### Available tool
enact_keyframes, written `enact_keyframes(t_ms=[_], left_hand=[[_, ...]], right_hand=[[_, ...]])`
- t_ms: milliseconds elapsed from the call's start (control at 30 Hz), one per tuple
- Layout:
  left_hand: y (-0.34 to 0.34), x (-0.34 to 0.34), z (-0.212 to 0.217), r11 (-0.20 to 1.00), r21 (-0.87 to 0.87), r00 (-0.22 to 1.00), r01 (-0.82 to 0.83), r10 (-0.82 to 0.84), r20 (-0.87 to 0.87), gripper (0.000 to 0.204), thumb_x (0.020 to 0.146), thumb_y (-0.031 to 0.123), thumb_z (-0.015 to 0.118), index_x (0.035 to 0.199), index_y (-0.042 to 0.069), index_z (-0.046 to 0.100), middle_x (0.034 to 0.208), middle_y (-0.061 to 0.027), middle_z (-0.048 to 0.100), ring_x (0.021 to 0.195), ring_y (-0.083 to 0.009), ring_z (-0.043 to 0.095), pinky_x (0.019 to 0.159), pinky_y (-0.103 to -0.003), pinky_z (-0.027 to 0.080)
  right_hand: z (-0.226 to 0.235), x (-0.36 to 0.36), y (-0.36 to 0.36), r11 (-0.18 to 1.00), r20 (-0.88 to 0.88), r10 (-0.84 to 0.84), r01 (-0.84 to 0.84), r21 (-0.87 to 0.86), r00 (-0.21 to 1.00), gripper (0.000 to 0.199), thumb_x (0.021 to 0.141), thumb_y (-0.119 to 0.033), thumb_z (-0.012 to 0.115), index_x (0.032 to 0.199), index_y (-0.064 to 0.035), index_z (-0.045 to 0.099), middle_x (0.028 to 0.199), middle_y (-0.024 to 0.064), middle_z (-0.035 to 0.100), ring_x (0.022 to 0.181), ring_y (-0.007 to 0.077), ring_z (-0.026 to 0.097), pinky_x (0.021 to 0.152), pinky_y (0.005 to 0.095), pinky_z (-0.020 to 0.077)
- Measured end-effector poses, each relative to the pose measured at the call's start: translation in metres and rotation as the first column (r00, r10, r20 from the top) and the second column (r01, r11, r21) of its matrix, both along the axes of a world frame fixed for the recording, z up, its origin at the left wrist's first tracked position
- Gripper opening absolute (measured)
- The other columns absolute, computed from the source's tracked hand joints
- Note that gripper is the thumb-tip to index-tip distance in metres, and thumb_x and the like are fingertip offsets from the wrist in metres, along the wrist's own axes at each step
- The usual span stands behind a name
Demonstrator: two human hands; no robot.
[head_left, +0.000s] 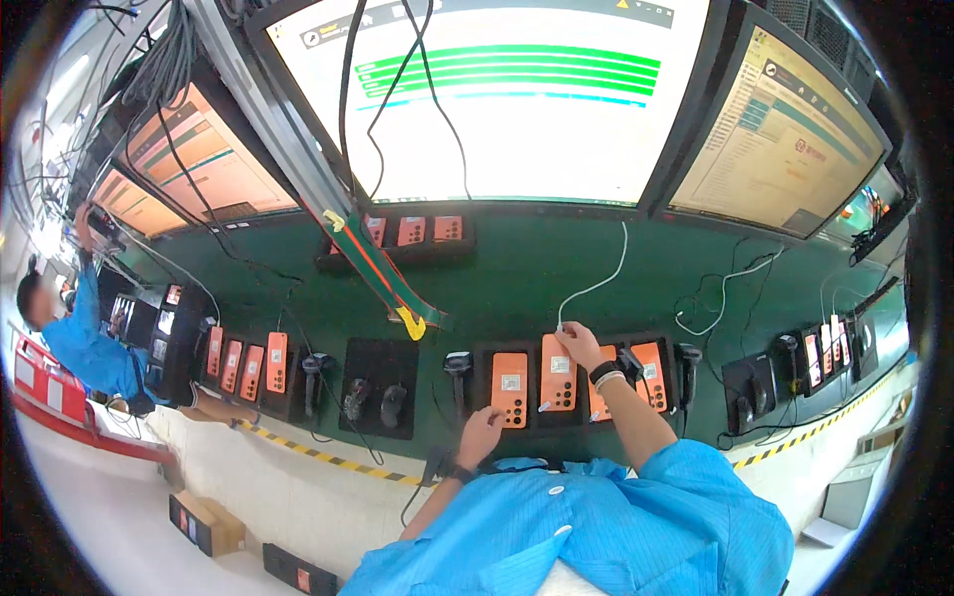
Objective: The recorder is testing orange electronic devices by scanning them and plugging in cables on a factory production line.
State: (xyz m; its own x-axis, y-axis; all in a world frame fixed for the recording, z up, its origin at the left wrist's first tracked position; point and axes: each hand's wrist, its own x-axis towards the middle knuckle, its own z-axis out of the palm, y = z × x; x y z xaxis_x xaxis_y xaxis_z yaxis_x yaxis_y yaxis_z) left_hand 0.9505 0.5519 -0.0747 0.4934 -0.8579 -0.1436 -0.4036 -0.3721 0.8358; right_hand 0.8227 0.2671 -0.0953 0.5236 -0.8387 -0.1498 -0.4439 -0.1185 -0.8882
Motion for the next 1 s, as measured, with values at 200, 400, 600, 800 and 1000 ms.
enact_keyframes(t_ms=[200, 400, 600, 800, 1000], left_hand=[[0.002, -0.004, -0.002, 1.0, -0.014, 1.0, -0.025, 0.025, -0.007, 0.021, 0.088, 0.021, 0.058, 0.096, 0.003, 0.066, 0.087, -0.0167, 0.064, 0.084, -0.0296, 0.061, 0.074, -0.038, 0.049], [0.001, -0.004, 0.002, 1.0, -0.03, 0.999, 0.007, -0.006, 0.037, 0.021, 0.089, 0.021, 0.058, 0.097, 0.004, 0.066, 0.085, -0.0152, 0.063, 0.08, -0.0278, 0.059, 0.071, -0.037, 0.048], [0.002, -0.004, 0.006, 1.0, 0.007, 0.999, -0.011, 0.011, 0.051, 0.02, 0.089, 0.022, 0.057, 0.096, 0.005, 0.065, 0.085, -0.0129, 0.063, 0.081, -0.0269, 0.06, 0.072, -0.037, 0.048], [-0.002, -0.003, 0.008, 0.999, 0.031, 0.997, -0.037, 0.035, 0.064, 0.021, 0.089, 0.024, 0.057, 0.096, 0.006, 0.065, 0.084, -0.0118, 0.064, 0.081, -0.0266, 0.061, 0.071, -0.036, 0.049], [-0.004, -0.001, 0.001, 0.996, 0.043, 0.996, -0.075, 0.073, 0.045, 0.023, 0.088, 0.026, 0.058, 0.094, 0.005, 0.064, 0.083, -0.0129, 0.064, 0.078, -0.0283, 0.063, 0.069, -0.038, 0.049]], right_hand=[[0.014, 0.001, 0.0, 0.996, -0.041, 0.051, -0.048, 0.069, 0.998, 0.039, 0.087, -0.031, 0.062, 0.108, 0.0023, 0.063, 0.097, 0.0156, 0.066, 0.089, 0.0256, 0.064, 0.077, 0.0343, 0.0482], [0.021, -0.001, 0.008, 0.972, -0.119, 0.054, -0.079, -0.223, 0.991, 0.034, 0.089, -0.028, 0.06, 0.102, 0.0025, 0.064, 0.085, 0.0139, 0.065, 0.08, 0.0219, 0.063, 0.071, 0.0327, 0.0477], [0.082, 0.004, 0.038, 0.996, 0.003, 0.042, -0.042, 0.084, 0.999, 0.027, 0.091, -0.024, 0.058, 0.101, 0.0009, 0.064, 0.074, 0.0108, 0.063, 0.067, 0.0158, 0.058, 0.064, 0.0296, 0.0463], [0.07, -0.001, 0.043, 0.994, 0.054, 0.048, -0.042, -0.105, 0.997, 0.027, 0.091, -0.023, 0.058, 0.1, 0.0013, 0.063, 0.072, 0.0133, 0.063, 0.063, 0.0201, 0.059, 0.06, 0.0332, 0.0462], [0.061, -0.003, 0.054, 0.992, -0.094, 0.083, -0.091, -0.082, 0.992, 0.027, 0.092, -0.025, 0.055, 0.097, 0.0006, 0.061, 0.081, 0.0229, 0.064, 0.075, 0.0396, 0.062, 0.065, 0.0427, 0.0468]])
